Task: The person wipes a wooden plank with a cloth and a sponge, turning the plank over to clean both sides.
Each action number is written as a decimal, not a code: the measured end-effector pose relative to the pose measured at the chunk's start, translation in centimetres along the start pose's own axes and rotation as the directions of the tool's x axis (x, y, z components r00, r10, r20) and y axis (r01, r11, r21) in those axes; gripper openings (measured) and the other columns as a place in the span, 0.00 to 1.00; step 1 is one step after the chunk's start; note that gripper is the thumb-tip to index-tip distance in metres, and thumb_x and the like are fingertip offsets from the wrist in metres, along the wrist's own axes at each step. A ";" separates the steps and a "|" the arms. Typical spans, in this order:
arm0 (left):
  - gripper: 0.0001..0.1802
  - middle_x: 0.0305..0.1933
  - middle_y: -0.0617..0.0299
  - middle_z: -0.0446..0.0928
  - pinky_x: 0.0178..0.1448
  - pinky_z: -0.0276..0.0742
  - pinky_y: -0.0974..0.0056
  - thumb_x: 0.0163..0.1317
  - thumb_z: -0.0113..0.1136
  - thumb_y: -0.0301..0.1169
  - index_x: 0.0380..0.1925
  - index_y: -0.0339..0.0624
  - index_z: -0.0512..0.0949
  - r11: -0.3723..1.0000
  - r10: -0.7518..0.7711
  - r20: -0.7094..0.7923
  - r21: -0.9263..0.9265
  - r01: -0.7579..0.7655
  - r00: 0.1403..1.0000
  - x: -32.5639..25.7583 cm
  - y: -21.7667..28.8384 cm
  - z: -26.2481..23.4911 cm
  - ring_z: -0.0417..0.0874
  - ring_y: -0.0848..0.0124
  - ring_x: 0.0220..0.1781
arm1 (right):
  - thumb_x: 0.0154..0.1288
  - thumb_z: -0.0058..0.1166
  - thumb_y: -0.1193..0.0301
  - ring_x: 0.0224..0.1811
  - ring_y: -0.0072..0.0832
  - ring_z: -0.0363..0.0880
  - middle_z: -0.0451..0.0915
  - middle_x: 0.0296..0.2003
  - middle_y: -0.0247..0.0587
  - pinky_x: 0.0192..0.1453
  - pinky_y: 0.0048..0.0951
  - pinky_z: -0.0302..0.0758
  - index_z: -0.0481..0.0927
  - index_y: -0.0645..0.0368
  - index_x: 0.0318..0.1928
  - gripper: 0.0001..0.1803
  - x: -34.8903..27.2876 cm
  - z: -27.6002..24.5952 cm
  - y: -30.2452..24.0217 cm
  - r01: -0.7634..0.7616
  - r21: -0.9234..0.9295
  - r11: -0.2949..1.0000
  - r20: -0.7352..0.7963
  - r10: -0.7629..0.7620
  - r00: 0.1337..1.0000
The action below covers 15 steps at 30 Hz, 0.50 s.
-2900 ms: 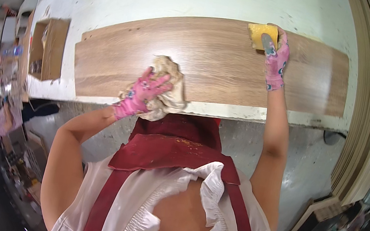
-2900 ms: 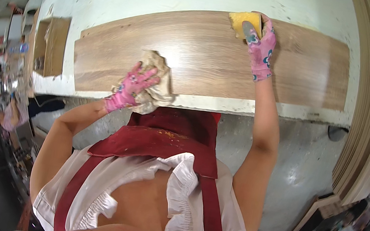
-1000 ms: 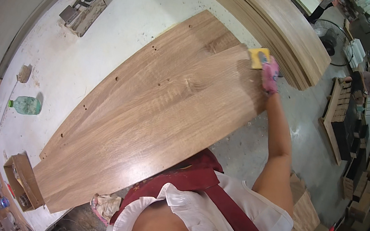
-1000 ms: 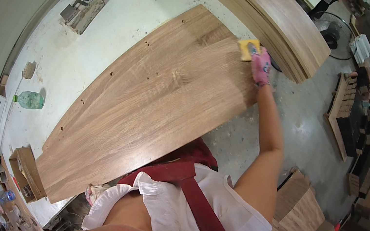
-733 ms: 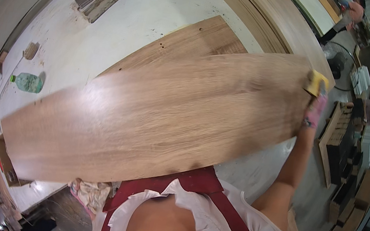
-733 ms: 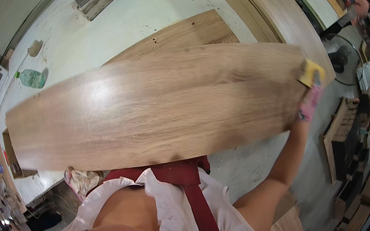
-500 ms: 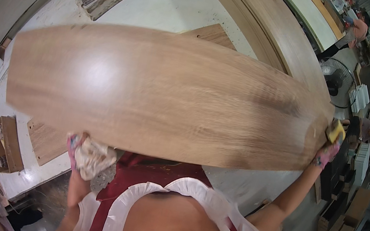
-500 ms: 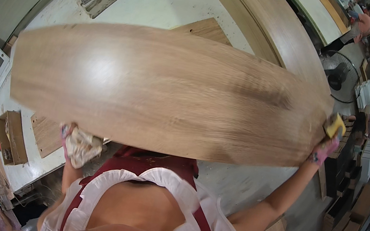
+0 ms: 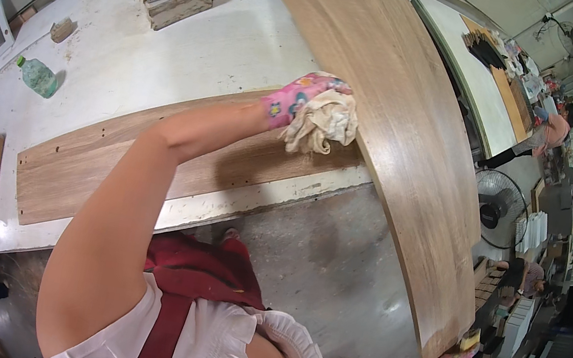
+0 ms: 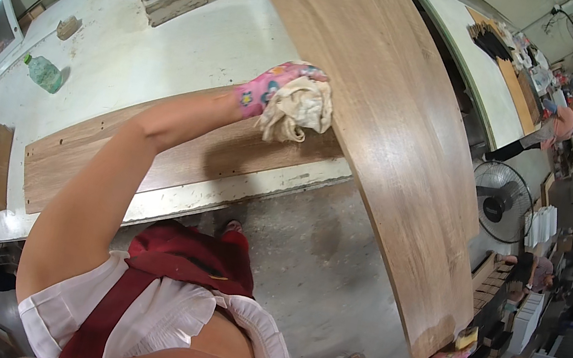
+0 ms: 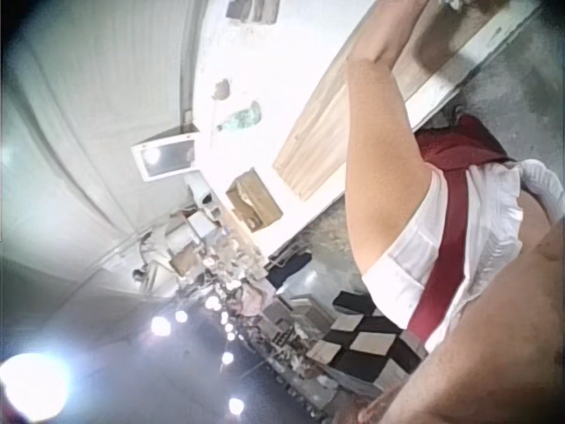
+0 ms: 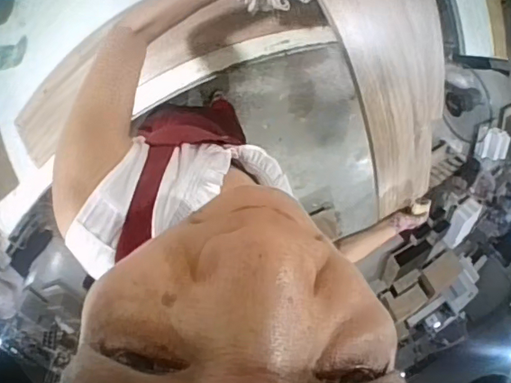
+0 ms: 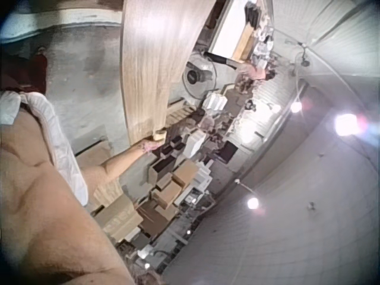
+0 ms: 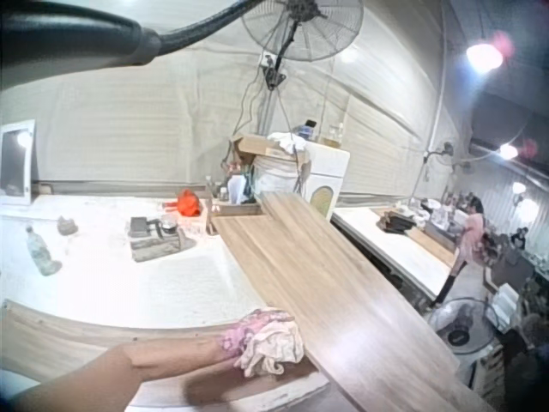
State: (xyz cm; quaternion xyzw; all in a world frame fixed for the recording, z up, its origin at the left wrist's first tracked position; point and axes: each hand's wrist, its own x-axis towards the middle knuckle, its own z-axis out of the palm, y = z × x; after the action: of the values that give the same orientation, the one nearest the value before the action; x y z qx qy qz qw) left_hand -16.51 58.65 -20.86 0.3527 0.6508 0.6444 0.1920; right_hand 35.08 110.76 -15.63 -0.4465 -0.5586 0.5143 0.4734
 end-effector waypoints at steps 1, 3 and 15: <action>0.09 0.36 0.62 0.79 0.47 0.76 0.66 0.63 0.55 0.34 0.36 0.40 0.79 0.999 0.021 0.004 -0.038 -0.020 1.000 1.5 -0.6 0.4 0.79 0.72 0.41 | 0.71 0.34 0.51 0.59 0.37 0.71 0.69 0.60 0.43 0.66 0.38 0.65 0.67 0.57 0.63 0.29 -0.7 0.5 -0.6 -0.013 0.020 1.000 -0.043 0.014 0.999; 0.09 0.36 0.62 0.79 0.47 0.76 0.66 0.63 0.55 0.34 0.36 0.40 0.79 0.990 0.020 -0.048 -0.140 -0.027 0.999 3.8 -1.1 1.5 0.79 0.72 0.41 | 0.71 0.33 0.50 0.60 0.37 0.70 0.68 0.60 0.43 0.67 0.39 0.64 0.66 0.55 0.64 0.30 -1.5 0.6 -1.1 -0.049 0.058 0.997 -0.135 0.056 0.989; 0.09 0.40 0.61 0.79 0.39 0.79 0.68 0.65 0.54 0.33 0.40 0.41 0.77 0.843 -0.237 -0.099 -0.515 0.154 0.966 10.9 -2.4 4.0 0.81 0.68 0.38 | 0.69 0.40 0.51 0.59 0.35 0.70 0.69 0.60 0.42 0.65 0.37 0.65 0.64 0.57 0.64 0.31 1.7 4.6 4.1 0.155 0.037 0.987 0.277 -0.160 0.947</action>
State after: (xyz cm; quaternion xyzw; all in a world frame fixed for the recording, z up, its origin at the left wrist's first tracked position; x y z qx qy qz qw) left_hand -21.54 69.37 -21.33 0.1696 0.5061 0.7945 0.2896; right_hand 30.37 112.01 -19.73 -0.3200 -0.6498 0.5368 0.4327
